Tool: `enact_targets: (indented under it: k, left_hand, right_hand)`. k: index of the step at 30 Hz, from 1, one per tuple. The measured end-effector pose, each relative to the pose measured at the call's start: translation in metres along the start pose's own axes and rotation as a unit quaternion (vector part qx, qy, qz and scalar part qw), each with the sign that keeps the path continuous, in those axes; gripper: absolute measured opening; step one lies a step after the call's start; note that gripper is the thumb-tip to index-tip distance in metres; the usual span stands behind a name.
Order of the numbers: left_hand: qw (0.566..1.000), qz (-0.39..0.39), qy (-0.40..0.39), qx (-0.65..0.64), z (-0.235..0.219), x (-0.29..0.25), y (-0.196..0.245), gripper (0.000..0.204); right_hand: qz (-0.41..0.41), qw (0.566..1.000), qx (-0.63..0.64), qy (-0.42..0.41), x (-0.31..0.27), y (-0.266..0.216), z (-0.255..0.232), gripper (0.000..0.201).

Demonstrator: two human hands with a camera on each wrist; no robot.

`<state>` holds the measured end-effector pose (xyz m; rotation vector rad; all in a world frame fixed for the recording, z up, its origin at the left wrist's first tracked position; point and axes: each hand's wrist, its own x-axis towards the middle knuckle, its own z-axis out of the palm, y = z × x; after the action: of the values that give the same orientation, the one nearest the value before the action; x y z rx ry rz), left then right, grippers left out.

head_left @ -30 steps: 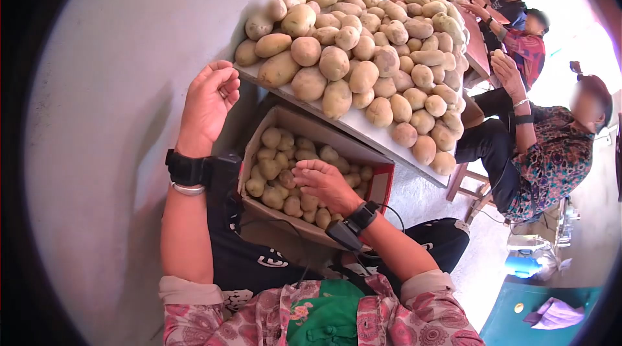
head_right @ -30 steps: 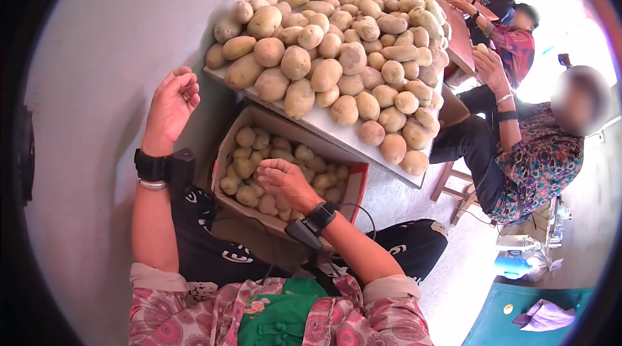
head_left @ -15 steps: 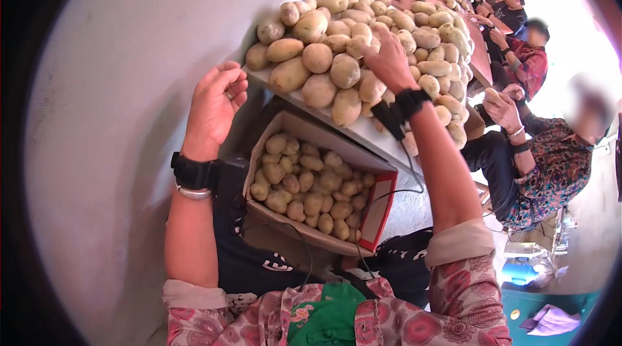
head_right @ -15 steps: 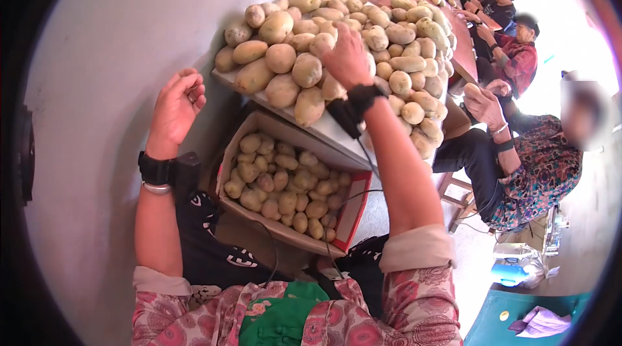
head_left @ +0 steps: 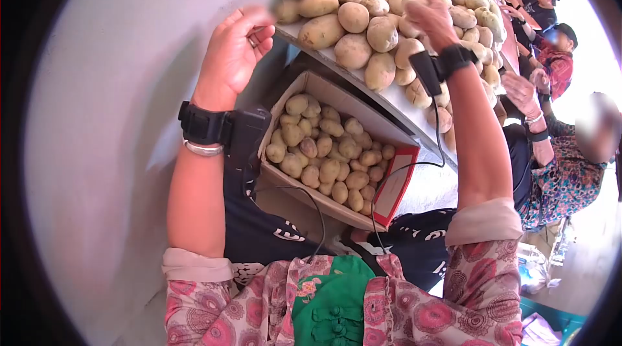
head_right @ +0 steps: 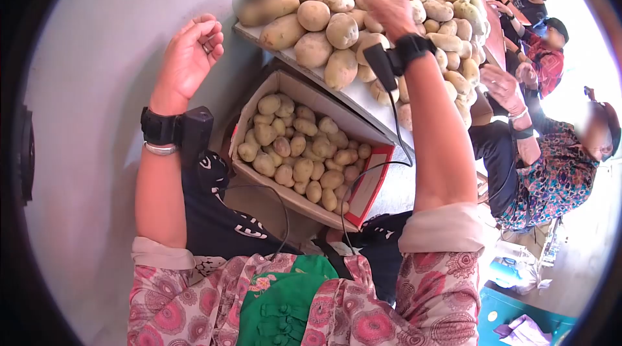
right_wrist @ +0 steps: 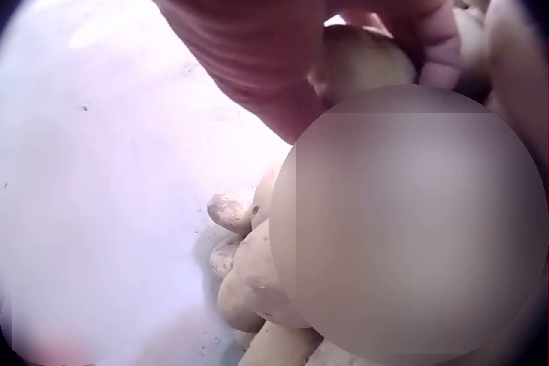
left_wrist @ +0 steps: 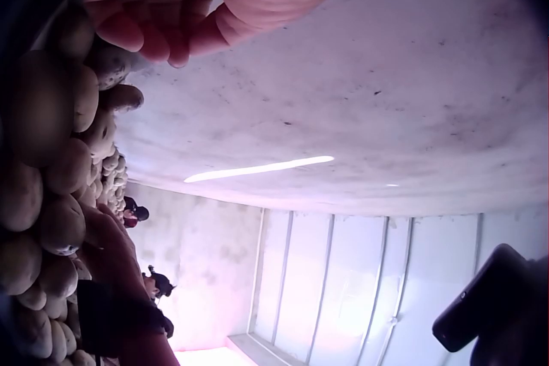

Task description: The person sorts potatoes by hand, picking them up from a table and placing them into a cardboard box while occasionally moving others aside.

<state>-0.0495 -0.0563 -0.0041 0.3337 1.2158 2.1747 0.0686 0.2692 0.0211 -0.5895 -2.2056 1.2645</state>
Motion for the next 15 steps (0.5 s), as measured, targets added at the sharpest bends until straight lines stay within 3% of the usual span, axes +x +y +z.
enact_targets:
  k: [2,5,7,8,10,11,13,14,15]
  left_hand:
    - [1.0,-0.003,-0.005,-0.005,-0.001,0.002,-0.001,0.013]
    - [1.0,0.003,-0.012,-0.008,-0.002,0.001,0.001,0.014]
    - [1.0,0.005,-0.013,-0.005,-0.001,0.0,-0.001,0.015]
    - [1.0,0.001,-0.017,-0.006,-0.001,0.0,-0.003,0.015]
    - [1.0,-0.002,-0.023,-0.004,-0.002,-0.002,-0.005,0.015]
    - [1.0,-0.008,-0.022,-0.002,-0.003,-0.003,-0.007,0.014]
    - [1.0,-0.016,-0.027,-0.002,-0.001,-0.004,-0.011,0.014]
    - [1.0,-0.018,-0.023,-0.003,-0.001,-0.006,-0.011,0.013]
    - [1.0,-0.018,-0.018,-0.002,-0.001,-0.007,-0.009,0.013]
  right_hand:
    - [-0.022,0.997,0.078,0.015,-0.039,-0.032,-0.011,0.05]
    - [-0.01,0.953,0.303,-0.01,-0.112,-0.043,-0.019,0.045]
    - [0.068,0.915,0.397,-0.021,-0.17,-0.03,-0.01,0.044]
    - [0.105,0.904,0.4,-0.109,-0.2,-0.013,-0.009,0.045]
    - [0.216,0.889,0.378,-0.142,-0.25,0.013,0.017,0.04]
    - [0.275,0.905,0.31,-0.102,-0.274,0.027,0.037,0.038]
    - [0.38,0.839,0.355,-0.159,-0.305,0.05,0.058,0.038]
    - [0.407,0.83,0.324,-0.203,-0.314,0.068,0.065,0.04]
    - [0.4,0.847,0.285,-0.205,-0.324,0.089,0.078,0.043]
